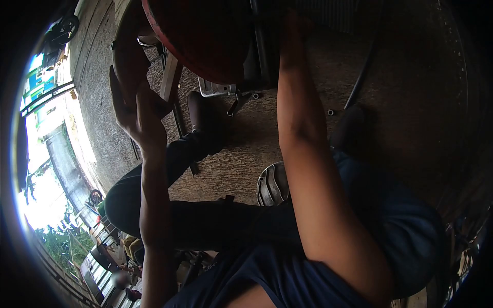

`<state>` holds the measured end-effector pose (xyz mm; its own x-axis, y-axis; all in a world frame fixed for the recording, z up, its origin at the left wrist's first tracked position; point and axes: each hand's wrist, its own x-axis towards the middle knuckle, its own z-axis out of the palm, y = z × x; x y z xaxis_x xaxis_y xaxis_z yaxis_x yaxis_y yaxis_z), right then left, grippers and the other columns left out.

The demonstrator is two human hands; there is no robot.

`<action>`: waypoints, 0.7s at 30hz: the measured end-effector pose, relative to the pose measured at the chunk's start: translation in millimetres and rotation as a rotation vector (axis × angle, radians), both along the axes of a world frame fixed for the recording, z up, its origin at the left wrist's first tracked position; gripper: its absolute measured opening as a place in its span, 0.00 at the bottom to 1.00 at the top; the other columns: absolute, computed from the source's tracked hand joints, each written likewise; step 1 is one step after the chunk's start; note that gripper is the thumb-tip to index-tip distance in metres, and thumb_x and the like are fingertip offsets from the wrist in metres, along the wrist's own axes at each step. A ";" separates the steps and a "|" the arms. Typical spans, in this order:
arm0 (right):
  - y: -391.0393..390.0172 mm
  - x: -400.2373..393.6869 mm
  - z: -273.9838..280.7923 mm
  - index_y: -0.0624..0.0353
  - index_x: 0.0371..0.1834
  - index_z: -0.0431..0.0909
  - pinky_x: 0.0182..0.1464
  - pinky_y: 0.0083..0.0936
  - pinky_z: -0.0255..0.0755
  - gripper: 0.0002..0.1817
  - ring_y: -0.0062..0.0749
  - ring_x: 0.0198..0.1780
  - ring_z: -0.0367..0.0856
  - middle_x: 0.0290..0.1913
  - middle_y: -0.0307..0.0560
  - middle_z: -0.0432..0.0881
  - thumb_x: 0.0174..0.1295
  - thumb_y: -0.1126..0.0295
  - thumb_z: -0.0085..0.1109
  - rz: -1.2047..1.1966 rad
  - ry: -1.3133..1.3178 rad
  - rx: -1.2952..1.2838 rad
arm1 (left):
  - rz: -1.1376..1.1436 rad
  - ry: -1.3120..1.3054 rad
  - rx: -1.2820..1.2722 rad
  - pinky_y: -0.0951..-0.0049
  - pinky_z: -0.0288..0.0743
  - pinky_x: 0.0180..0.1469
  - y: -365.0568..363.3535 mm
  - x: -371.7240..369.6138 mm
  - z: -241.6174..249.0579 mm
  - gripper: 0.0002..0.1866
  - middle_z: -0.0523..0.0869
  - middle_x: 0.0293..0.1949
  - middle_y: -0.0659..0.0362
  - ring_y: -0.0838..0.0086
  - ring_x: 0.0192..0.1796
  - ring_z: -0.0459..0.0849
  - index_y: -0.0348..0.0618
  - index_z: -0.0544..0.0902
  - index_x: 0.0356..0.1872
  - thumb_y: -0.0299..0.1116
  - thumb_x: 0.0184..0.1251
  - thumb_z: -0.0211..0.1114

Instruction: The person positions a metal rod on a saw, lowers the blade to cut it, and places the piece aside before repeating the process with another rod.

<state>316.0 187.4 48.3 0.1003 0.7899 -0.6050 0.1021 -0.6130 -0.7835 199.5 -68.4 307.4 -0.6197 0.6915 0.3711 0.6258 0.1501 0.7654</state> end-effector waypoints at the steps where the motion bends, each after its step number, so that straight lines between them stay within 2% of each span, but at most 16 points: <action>1: 0.0 0.3 -0.2 0.67 0.63 0.75 0.54 0.43 0.80 0.31 0.44 0.56 0.84 0.58 0.55 0.83 0.64 0.55 0.63 -0.003 0.001 0.000 | -0.003 -0.047 0.005 0.80 0.71 0.38 0.0 1.1 1.5 0.35 0.84 0.50 0.50 0.83 0.33 0.78 0.32 0.59 0.77 0.24 0.70 0.58; 6: -0.8 3.8 -3.0 0.67 0.63 0.75 0.54 0.43 0.80 0.31 0.44 0.55 0.84 0.57 0.55 0.83 0.63 0.55 0.64 -0.015 0.000 -0.005 | -0.008 -0.094 0.017 0.80 0.71 0.37 -0.1 -3.3 2.5 0.34 0.85 0.48 0.52 0.84 0.33 0.77 0.32 0.59 0.77 0.24 0.71 0.58; 8: -2.2 3.5 -4.5 0.67 0.62 0.75 0.53 0.43 0.80 0.30 0.44 0.55 0.84 0.57 0.55 0.83 0.63 0.55 0.64 -0.018 0.001 -0.010 | 0.006 -0.209 0.040 0.79 0.77 0.42 -0.1 -1.7 7.1 0.36 0.85 0.51 0.50 0.79 0.39 0.83 0.33 0.62 0.76 0.23 0.67 0.63; 11: -2.3 1.2 -4.4 0.67 0.62 0.75 0.53 0.43 0.80 0.30 0.44 0.55 0.84 0.57 0.55 0.83 0.63 0.56 0.64 -0.022 0.009 -0.011 | 0.010 -0.153 0.048 0.81 0.75 0.38 4.3 0.7 9.7 0.35 0.85 0.48 0.52 0.82 0.36 0.81 0.34 0.62 0.76 0.23 0.67 0.62; 15: -2.5 5.3 -6.2 0.67 0.62 0.75 0.53 0.44 0.81 0.30 0.44 0.55 0.84 0.57 0.55 0.84 0.63 0.56 0.64 -0.037 0.009 -0.013 | 0.004 -0.189 0.043 0.81 0.75 0.38 2.8 0.0 7.8 0.35 0.85 0.48 0.53 0.82 0.36 0.81 0.34 0.62 0.76 0.22 0.68 0.62; 18: -2.4 3.5 -4.0 0.67 0.62 0.76 0.53 0.44 0.81 0.30 0.44 0.55 0.84 0.57 0.55 0.84 0.63 0.56 0.65 -0.040 0.015 -0.011 | 0.037 -0.140 0.056 0.81 0.75 0.40 3.8 0.9 8.7 0.35 0.85 0.49 0.52 0.81 0.38 0.83 0.34 0.63 0.76 0.22 0.67 0.62; 21: -1.9 2.5 -5.5 0.67 0.62 0.76 0.53 0.44 0.81 0.30 0.44 0.54 0.84 0.57 0.55 0.84 0.63 0.56 0.65 -0.045 0.019 -0.012 | 0.050 -0.174 -0.044 0.79 0.77 0.44 1.6 1.0 11.6 0.35 0.85 0.51 0.50 0.78 0.42 0.84 0.34 0.63 0.76 0.22 0.67 0.62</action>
<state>318.5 185.5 42.8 0.1242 0.7772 -0.6169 0.0589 -0.6264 -0.7773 200.5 -66.8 318.9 -0.7061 0.6712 0.2254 0.4752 0.2132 0.8537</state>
